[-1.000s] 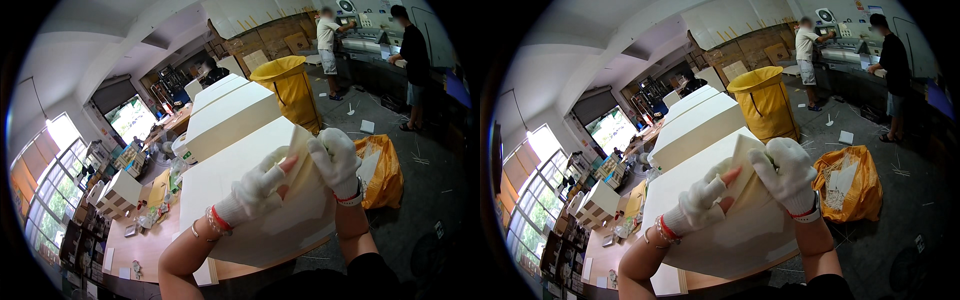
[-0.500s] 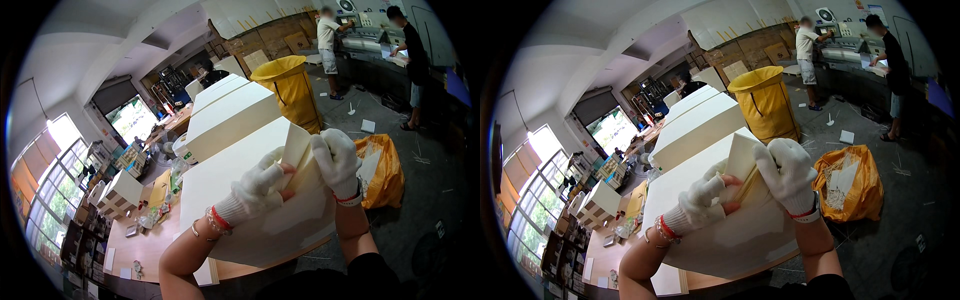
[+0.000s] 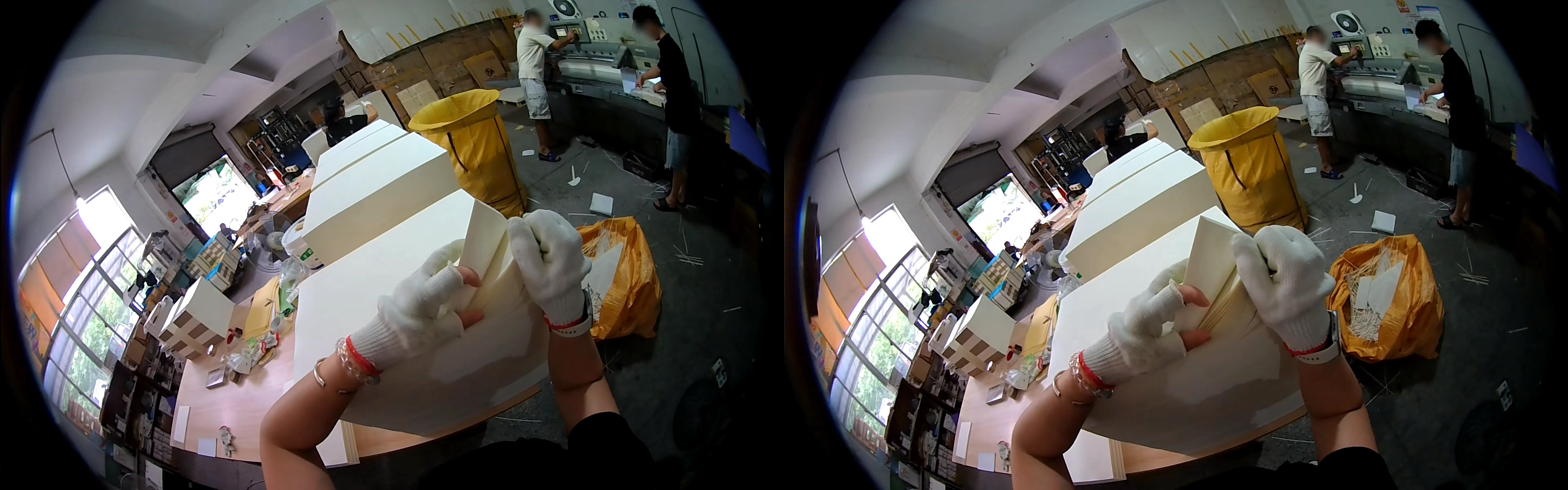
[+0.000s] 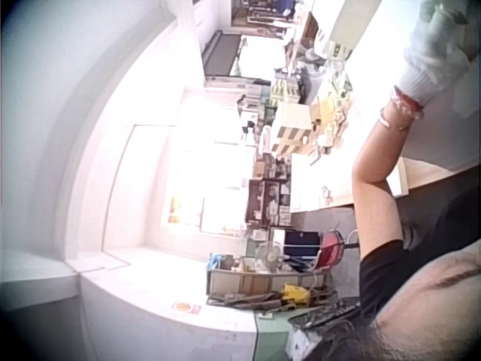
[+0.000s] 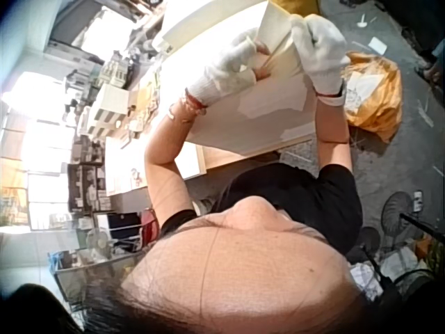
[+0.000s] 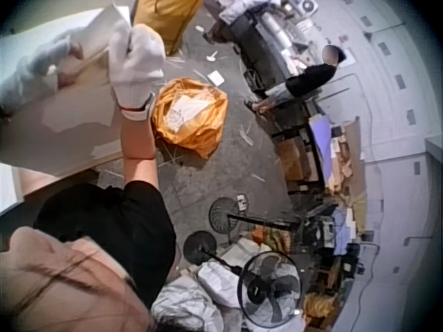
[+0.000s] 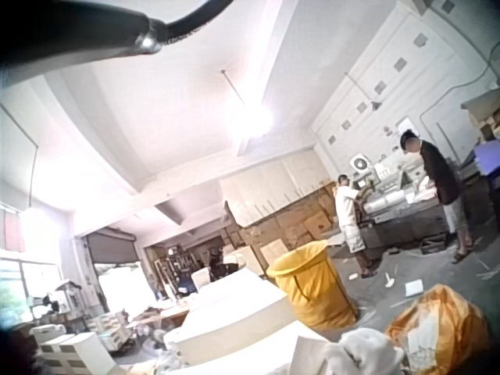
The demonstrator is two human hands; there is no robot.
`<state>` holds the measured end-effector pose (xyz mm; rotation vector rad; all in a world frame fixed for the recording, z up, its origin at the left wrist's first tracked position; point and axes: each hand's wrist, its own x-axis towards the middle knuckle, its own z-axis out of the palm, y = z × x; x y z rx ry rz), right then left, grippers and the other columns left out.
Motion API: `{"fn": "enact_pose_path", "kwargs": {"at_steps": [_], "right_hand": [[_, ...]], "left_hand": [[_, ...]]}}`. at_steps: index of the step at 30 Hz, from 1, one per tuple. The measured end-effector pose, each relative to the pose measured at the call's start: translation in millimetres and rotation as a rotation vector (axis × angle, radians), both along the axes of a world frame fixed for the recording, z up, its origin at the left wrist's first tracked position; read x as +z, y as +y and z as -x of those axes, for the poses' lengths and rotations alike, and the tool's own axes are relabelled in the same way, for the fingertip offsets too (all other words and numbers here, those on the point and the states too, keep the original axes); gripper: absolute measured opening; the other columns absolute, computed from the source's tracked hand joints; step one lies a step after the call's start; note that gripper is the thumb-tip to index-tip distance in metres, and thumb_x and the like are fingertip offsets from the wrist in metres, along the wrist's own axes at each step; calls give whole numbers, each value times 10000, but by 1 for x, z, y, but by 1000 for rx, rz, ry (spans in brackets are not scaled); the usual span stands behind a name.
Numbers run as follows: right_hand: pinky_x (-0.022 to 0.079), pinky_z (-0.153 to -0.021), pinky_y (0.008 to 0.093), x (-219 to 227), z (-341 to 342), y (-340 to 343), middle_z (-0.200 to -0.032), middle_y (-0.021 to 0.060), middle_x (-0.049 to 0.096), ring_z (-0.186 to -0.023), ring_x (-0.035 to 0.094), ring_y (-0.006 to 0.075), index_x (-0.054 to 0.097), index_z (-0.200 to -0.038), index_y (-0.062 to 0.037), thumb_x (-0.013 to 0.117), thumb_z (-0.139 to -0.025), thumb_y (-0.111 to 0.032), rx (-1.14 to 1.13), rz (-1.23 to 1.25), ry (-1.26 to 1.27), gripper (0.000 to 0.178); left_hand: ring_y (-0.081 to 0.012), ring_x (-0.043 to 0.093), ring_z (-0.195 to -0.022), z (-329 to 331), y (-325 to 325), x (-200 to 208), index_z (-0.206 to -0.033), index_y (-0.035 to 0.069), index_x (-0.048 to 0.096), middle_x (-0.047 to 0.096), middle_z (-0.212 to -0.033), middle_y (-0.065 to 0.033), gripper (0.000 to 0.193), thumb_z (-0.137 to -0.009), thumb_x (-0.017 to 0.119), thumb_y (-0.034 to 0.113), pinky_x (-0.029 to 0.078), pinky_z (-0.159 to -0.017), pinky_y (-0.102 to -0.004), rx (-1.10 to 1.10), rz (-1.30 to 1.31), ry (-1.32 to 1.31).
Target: The person repeatedly picks up white rectangular panels from a table and places them onto a stack of similar panels. The person wears white gloves and handles the panels one at a time in a repetitive loop.
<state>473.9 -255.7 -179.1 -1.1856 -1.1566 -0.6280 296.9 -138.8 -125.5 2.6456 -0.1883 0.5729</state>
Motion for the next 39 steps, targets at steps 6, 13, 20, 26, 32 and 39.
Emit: {"fn": "enact_pose_path", "kwargs": {"at_steps": [6,13,20,26,32,39], "right_hand": [[388,-530,375,6,6,-4,-640,92,465,-580,495,243,609,-804,1,639,-891,-81,23,12,10,123],[400,-535,364,-1,0,0,-650,95,470,-587,505,243,632,-859,9,622,-890,-68,-39,-17,-59,83],[399,-536,364,-1,0,-1,-653,96,474,-587,506,239,628,-848,15,634,-884,-71,17,-7,-3,94],[402,-537,363,0,2,-2,-663,94,494,-601,520,230,632,-850,6,663,-862,-59,28,21,65,72],[408,-536,362,2,4,-2,-650,94,497,-583,512,240,622,-819,18,646,-881,-74,-26,-9,8,113],[399,-540,367,-6,-2,-1,-687,102,495,-598,514,250,648,-917,8,626,-871,-51,0,-11,-1,77]], "left_hand": [[-309,605,-1086,2,1,2,-1187,68,626,591,-1198,-150,464,-757,799,58,481,-917,-336,12,-162,29],[-312,590,-1040,1,-5,5,-1082,70,612,575,-1198,-154,389,-745,807,57,487,-874,-357,9,-54,46],[-308,550,-1127,0,1,1,-1104,71,593,506,-1317,-172,394,-752,752,-5,476,-909,-340,-43,-53,-13],[-293,575,-1115,3,-4,12,-1131,49,620,545,-1276,-148,347,-798,683,-27,475,-916,-345,20,-66,170],[-349,564,-1108,1,-3,5,-1044,58,582,514,-1312,-185,350,-743,752,-2,493,-890,-371,-32,-36,28],[-342,531,-1166,0,1,2,-1039,73,583,480,-1371,-157,354,-749,782,33,470,-937,-368,-15,20,43]]}}
